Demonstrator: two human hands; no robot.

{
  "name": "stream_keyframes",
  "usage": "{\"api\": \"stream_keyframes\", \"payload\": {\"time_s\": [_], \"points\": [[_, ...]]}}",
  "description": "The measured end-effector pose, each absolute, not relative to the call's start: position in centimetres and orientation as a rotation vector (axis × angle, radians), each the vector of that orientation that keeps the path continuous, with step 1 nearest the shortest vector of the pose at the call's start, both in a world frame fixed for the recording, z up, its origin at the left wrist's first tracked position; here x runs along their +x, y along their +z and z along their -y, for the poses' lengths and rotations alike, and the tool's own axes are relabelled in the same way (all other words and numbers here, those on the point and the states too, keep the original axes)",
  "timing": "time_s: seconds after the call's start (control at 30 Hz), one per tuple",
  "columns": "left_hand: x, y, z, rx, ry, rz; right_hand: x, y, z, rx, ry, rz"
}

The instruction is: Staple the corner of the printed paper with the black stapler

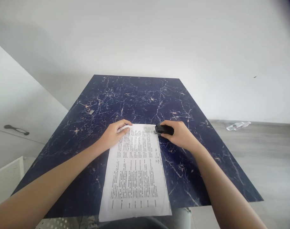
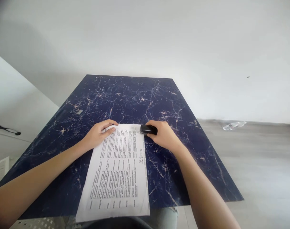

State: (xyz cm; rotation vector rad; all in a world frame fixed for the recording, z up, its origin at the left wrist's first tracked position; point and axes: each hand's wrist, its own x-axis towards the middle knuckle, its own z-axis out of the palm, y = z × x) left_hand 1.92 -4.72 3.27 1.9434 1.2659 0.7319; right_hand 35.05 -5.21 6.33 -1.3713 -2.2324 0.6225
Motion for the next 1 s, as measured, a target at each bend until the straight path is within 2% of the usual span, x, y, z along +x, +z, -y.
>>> {"api": "stream_keyframes", "payload": {"time_s": [1.0], "points": [[2.5, 2.7, 5.2, 1.891, 0.739, -1.287, 29.7, 5.1, 6.4, -1.334, 0.295, 2.2]]}}
